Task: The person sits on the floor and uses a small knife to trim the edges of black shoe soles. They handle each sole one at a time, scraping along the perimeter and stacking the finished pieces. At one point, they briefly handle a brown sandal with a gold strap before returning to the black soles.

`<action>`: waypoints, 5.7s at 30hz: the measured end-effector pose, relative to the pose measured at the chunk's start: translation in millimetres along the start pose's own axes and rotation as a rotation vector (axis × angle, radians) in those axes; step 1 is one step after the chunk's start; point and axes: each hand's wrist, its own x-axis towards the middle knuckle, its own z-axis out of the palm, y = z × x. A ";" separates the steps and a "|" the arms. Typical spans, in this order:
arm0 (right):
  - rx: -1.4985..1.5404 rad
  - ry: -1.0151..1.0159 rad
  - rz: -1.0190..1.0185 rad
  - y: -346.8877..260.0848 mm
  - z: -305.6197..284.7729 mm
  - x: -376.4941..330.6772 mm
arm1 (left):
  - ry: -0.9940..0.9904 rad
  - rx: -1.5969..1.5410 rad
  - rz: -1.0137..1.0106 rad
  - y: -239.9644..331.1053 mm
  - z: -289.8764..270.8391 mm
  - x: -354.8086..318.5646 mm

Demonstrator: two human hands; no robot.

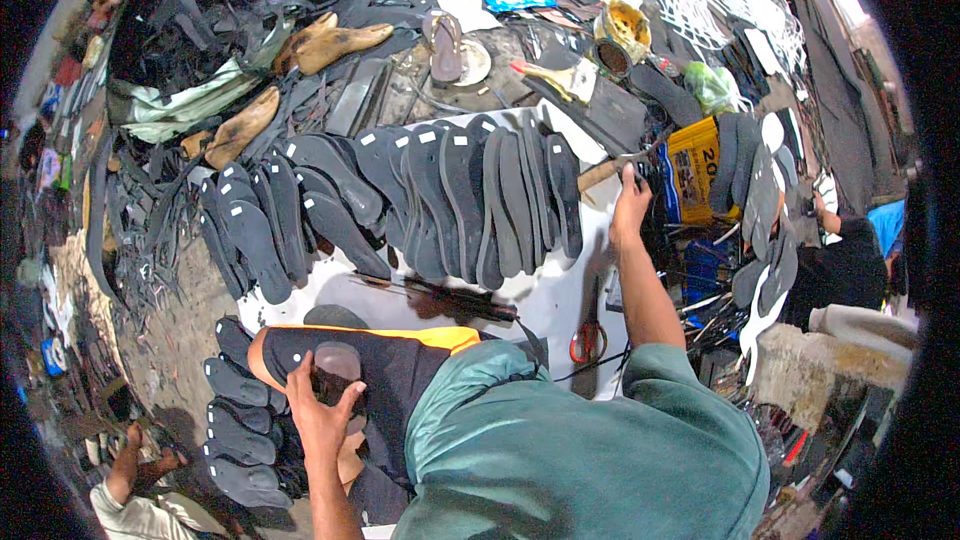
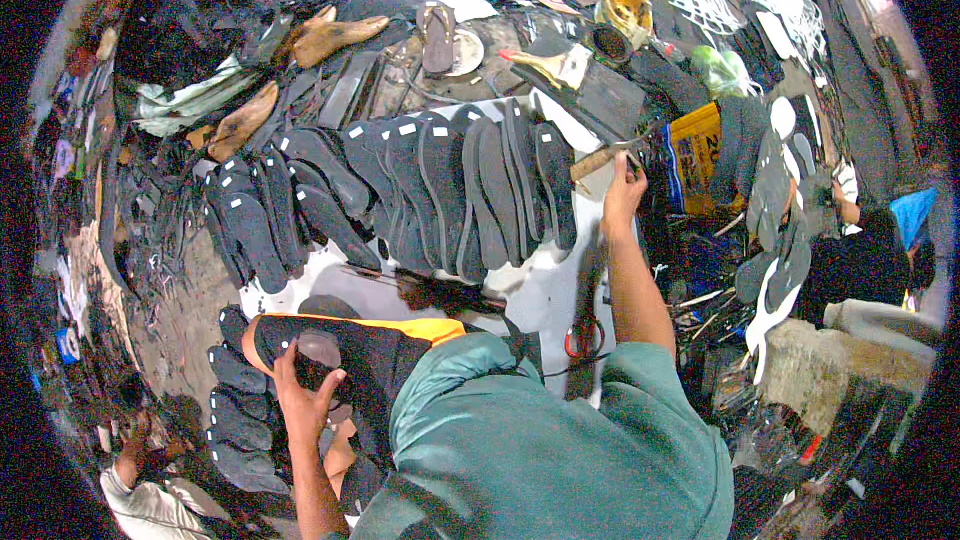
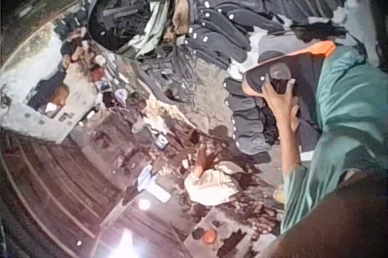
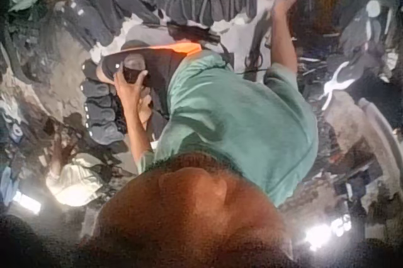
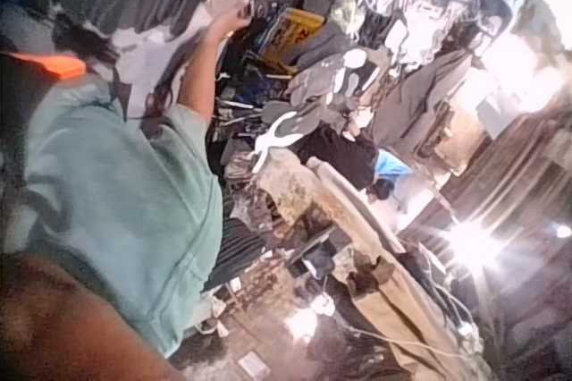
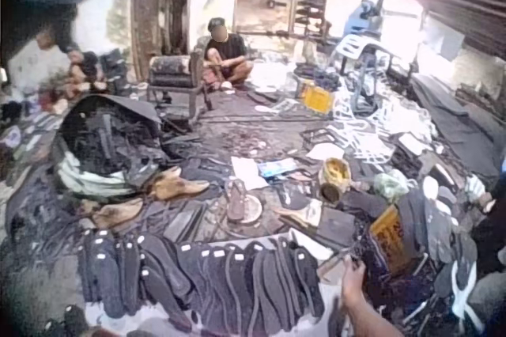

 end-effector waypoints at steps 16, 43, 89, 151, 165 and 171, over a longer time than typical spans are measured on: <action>0.306 -0.168 0.459 -41.9 33.3 70.8 | 0.062 0.037 0.099 -0.4 5.3 5.7; 0.133 -0.082 0.209 -150.0 24.8 104.3 | 0.209 -0.115 0.404 97.6 -12.7 86.6; -1.738 -0.647 -0.695 -96.1 169.4 125.0 | 0.209 -0.023 -0.186 -14.8 35.8 -37.3; -0.127 -0.651 -0.632 -335.7 135.9 -83.4 | 0.414 -2.369 0.202 -47.8 -5.0 -21.3; -0.061 -1.732 -0.959 -337.6 131.5 -389.2 | 0.448 -1.826 0.307 5.8 -57.8 23.5; -0.035 -1.686 -1.057 -339.3 131.9 -387.9 | 0.424 -1.786 0.364 12.6 -61.2 29.1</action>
